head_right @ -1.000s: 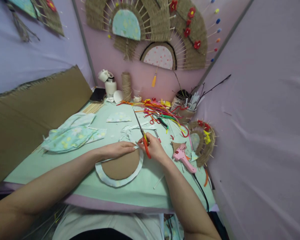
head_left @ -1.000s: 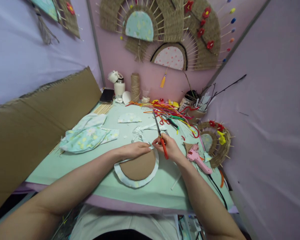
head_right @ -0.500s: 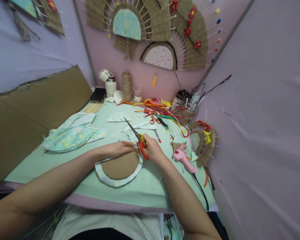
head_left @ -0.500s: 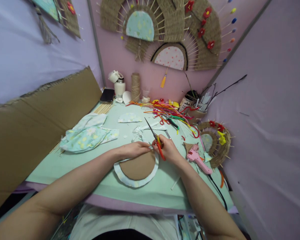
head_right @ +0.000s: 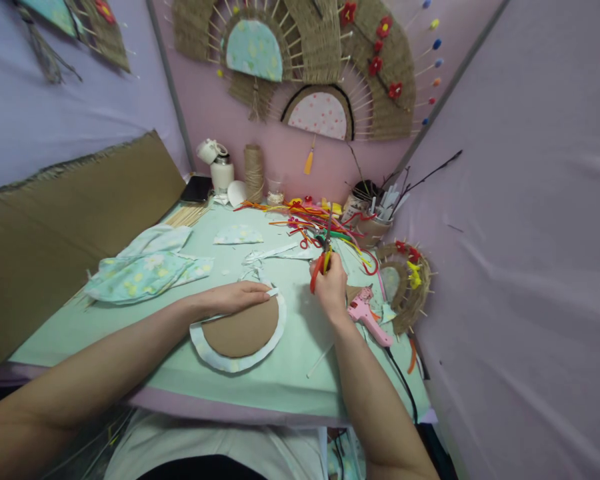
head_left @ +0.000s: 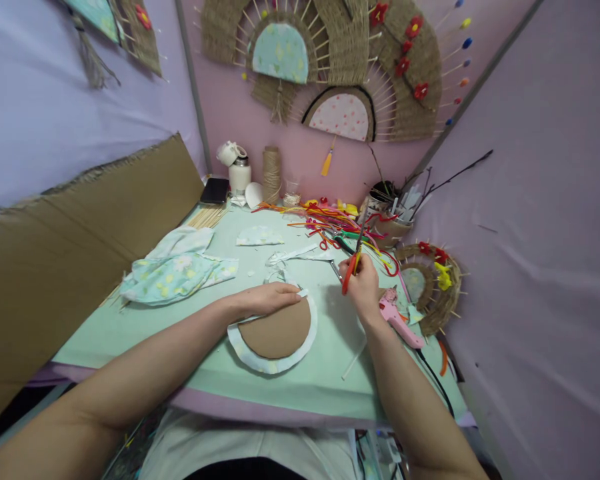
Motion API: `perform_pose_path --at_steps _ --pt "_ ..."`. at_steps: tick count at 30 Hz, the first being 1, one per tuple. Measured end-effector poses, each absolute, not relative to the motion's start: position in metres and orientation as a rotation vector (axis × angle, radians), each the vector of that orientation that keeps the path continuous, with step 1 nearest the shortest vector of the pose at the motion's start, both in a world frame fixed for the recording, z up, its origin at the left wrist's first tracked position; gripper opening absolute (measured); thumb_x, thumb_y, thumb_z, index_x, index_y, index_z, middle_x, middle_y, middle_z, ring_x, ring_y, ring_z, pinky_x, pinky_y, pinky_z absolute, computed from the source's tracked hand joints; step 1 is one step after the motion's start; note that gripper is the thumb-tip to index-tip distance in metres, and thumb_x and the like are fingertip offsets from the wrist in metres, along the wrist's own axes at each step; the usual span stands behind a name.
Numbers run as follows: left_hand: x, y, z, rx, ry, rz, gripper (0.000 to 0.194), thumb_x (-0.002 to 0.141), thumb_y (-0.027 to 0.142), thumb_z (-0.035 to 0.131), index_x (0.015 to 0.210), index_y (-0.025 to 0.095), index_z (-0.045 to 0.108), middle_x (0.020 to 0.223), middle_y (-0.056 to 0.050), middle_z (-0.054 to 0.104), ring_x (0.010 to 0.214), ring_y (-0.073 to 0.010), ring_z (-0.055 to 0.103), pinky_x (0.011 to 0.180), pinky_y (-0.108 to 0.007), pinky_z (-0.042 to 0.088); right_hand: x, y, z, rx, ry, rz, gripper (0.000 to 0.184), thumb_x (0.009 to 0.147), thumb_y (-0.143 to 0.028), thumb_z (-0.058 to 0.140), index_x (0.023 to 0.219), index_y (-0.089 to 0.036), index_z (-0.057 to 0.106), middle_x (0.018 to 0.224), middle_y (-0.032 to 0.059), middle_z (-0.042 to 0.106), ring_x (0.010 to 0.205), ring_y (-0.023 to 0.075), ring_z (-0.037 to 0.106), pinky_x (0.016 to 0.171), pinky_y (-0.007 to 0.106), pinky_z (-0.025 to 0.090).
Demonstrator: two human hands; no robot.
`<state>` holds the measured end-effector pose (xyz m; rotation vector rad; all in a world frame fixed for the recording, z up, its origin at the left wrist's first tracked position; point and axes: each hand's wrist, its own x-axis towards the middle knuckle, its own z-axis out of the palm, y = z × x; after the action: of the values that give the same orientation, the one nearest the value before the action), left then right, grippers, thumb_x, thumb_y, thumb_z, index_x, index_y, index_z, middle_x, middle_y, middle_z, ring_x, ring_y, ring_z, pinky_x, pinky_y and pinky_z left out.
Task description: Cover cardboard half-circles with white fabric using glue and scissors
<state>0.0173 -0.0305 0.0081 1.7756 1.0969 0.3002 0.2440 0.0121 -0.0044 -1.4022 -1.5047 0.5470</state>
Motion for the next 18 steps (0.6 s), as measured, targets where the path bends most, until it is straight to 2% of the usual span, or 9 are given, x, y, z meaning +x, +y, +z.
perform_pose_path --at_steps 3,9,13,18 --pt "0.018 -0.03 0.008 1.764 1.103 0.298 0.041 0.087 0.053 0.041 0.091 0.02 0.065 0.097 -0.003 0.066 0.088 -0.0211 0.057 0.071 -0.025 0.038 0.241 0.01 -0.004 -1.341 -1.551 0.659 0.015 0.076 -0.031 0.061 0.073 -0.023 0.048 0.063 -0.0034 0.051 0.056 0.0145 0.043 0.055 0.027 0.036" --pt "0.018 -0.028 0.004 1.751 1.093 0.358 0.045 0.085 0.057 0.044 0.095 0.02 0.067 0.101 -0.003 0.068 0.091 -0.0216 0.057 0.076 -0.025 0.038 0.225 -0.003 -0.007 -1.096 -1.73 1.08 0.019 0.071 -0.034 0.07 0.08 -0.023 0.057 0.072 -0.0028 0.061 0.052 0.0118 0.044 0.049 0.024 0.037" --pt "0.017 -0.029 0.004 1.655 1.144 0.349 0.053 0.083 0.062 0.045 0.102 0.019 0.069 0.106 -0.005 0.07 0.092 -0.0224 0.059 0.074 -0.025 0.04 0.223 -0.007 -0.004 -1.046 -1.853 1.252 0.022 0.067 -0.03 0.074 0.082 -0.022 0.061 0.069 -0.004 0.059 0.055 0.0115 0.044 0.052 0.023 0.036" --pt "0.018 -0.033 0.008 1.525 1.204 0.355 0.061 0.077 0.07 0.048 0.103 0.019 0.07 0.101 -0.004 0.072 0.087 -0.022 0.06 0.068 -0.025 0.04 0.221 -0.01 0.001 -0.992 -1.942 1.254 0.019 0.069 -0.025 0.07 0.086 -0.02 0.063 0.076 -0.0025 0.061 0.064 0.0133 0.051 0.059 0.024 0.041"
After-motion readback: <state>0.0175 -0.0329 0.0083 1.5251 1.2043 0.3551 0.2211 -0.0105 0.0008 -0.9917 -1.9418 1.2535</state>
